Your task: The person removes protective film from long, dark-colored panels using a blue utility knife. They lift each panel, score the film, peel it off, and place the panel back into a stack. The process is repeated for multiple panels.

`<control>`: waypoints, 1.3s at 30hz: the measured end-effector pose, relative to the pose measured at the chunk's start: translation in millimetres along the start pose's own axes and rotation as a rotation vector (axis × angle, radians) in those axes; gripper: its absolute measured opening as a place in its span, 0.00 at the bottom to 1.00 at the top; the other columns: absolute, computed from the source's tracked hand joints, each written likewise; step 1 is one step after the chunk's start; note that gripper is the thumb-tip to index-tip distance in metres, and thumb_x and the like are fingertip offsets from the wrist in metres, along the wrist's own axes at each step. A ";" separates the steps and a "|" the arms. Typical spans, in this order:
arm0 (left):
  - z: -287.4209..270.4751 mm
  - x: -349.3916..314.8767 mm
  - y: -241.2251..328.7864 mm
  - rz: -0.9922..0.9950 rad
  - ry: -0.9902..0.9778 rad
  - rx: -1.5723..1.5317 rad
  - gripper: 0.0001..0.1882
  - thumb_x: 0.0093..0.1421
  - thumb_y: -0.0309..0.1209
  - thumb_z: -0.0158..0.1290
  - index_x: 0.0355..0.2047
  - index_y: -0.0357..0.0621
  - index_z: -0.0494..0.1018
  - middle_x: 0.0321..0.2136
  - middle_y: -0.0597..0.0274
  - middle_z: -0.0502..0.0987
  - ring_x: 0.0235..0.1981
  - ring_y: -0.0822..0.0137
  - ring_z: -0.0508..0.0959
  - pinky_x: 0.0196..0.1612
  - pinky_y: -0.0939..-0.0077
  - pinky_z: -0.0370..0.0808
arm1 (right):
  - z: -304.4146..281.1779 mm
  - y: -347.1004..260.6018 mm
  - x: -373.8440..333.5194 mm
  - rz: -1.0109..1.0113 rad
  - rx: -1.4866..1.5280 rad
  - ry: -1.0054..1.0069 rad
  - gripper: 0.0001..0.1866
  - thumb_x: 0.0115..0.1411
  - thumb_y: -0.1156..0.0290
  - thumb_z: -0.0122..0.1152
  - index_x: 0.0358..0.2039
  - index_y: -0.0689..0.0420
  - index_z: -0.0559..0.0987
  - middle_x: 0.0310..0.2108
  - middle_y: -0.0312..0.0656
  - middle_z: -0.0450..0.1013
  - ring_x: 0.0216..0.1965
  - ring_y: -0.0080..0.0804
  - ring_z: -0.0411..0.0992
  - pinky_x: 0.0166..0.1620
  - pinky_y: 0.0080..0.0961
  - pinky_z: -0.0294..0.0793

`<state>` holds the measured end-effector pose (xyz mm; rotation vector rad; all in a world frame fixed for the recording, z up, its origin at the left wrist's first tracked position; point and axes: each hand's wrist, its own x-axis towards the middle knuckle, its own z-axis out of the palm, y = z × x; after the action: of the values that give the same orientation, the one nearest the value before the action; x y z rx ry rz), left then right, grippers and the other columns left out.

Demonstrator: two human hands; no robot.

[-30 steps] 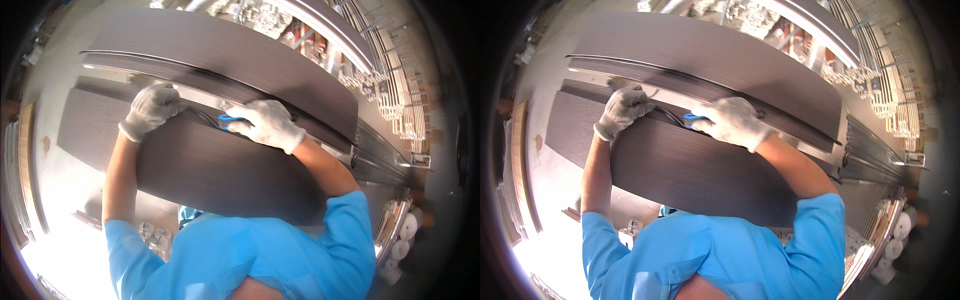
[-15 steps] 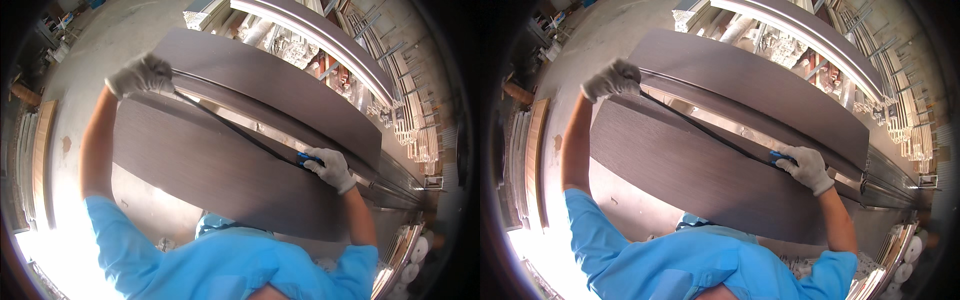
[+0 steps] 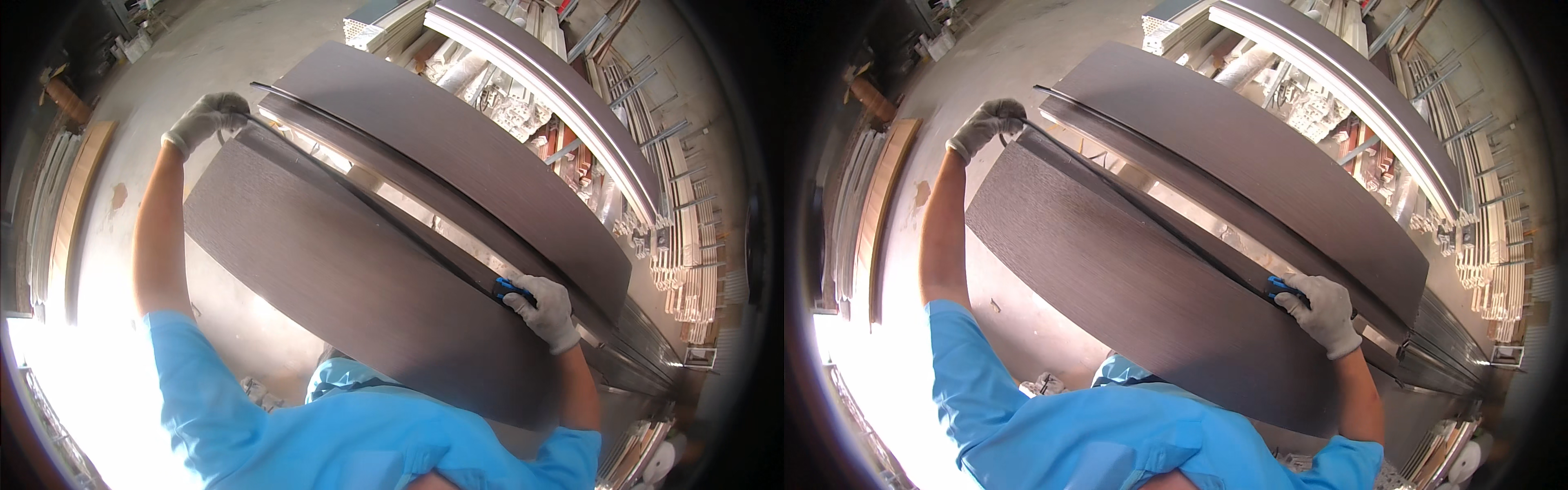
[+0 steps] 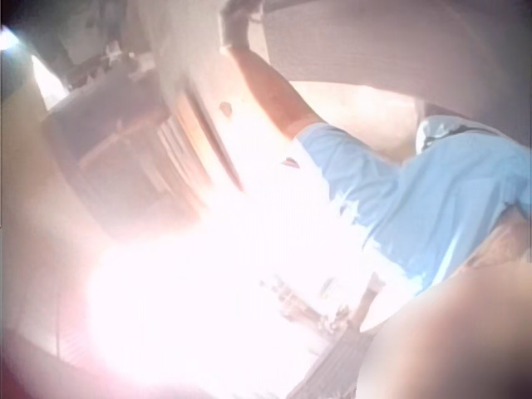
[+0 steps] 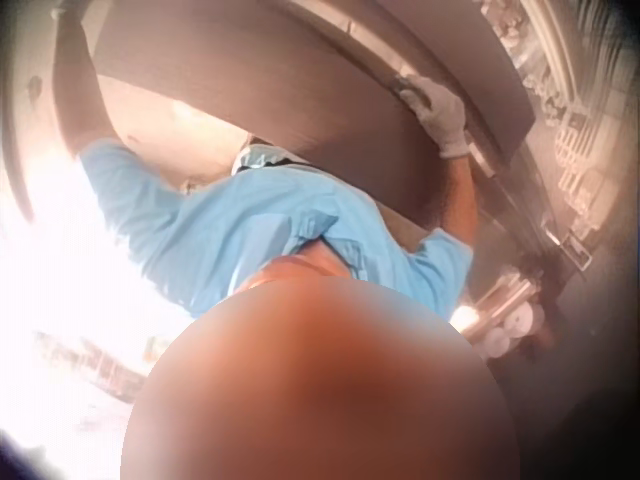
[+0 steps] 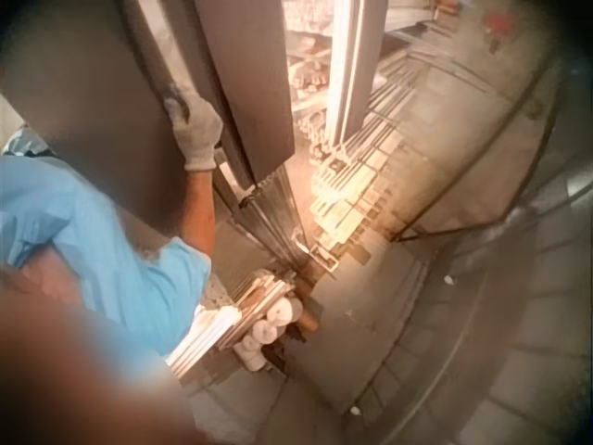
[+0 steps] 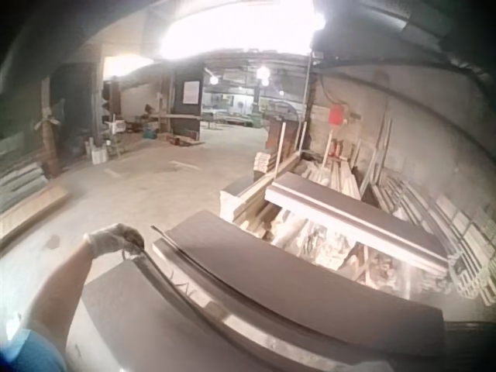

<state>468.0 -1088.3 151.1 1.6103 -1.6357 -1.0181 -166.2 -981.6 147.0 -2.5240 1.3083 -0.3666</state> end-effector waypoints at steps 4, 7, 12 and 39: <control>-0.1 5.5 -12.6 -0.077 0.046 0.203 0.08 0.60 0.31 0.62 0.37 0.41 0.80 0.27 0.71 0.77 0.31 0.76 0.74 0.38 0.77 0.73 | -2.6 -4.2 2.4 0.036 0.003 -0.034 0.16 0.54 0.60 0.70 0.39 0.55 0.83 0.37 0.39 0.82 0.33 0.38 0.78 0.38 0.33 0.77; -7.9 0.5 -31.5 -0.202 -0.055 0.199 0.08 0.61 0.33 0.61 0.35 0.41 0.80 0.26 0.71 0.77 0.30 0.75 0.74 0.36 0.76 0.72 | -4.9 -10.8 5.8 0.037 0.040 -0.021 0.14 0.54 0.61 0.71 0.40 0.52 0.84 0.34 0.40 0.81 0.32 0.39 0.78 0.37 0.34 0.76; -11.6 5.4 -71.6 -0.179 0.073 0.301 0.17 0.63 0.45 0.55 0.42 0.44 0.78 0.37 0.67 0.80 0.41 0.70 0.77 0.41 0.71 0.75 | -5.8 -7.5 6.6 0.156 0.004 -0.138 0.18 0.53 0.64 0.72 0.44 0.54 0.83 0.35 0.44 0.81 0.35 0.42 0.79 0.41 0.34 0.77; 38.1 -5.8 -38.3 -0.165 0.266 0.129 0.15 0.64 0.42 0.55 0.31 0.40 0.76 0.23 0.67 0.72 0.29 0.75 0.70 0.37 0.76 0.69 | 63.3 -96.6 166.8 -0.162 0.010 -0.098 0.16 0.61 0.52 0.62 0.41 0.49 0.82 0.25 0.42 0.79 0.27 0.41 0.79 0.32 0.39 0.78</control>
<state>455.6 -1077.2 99.4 1.9027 -1.4317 -0.7503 21.7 -1057.6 138.4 -2.6112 1.0677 -0.2775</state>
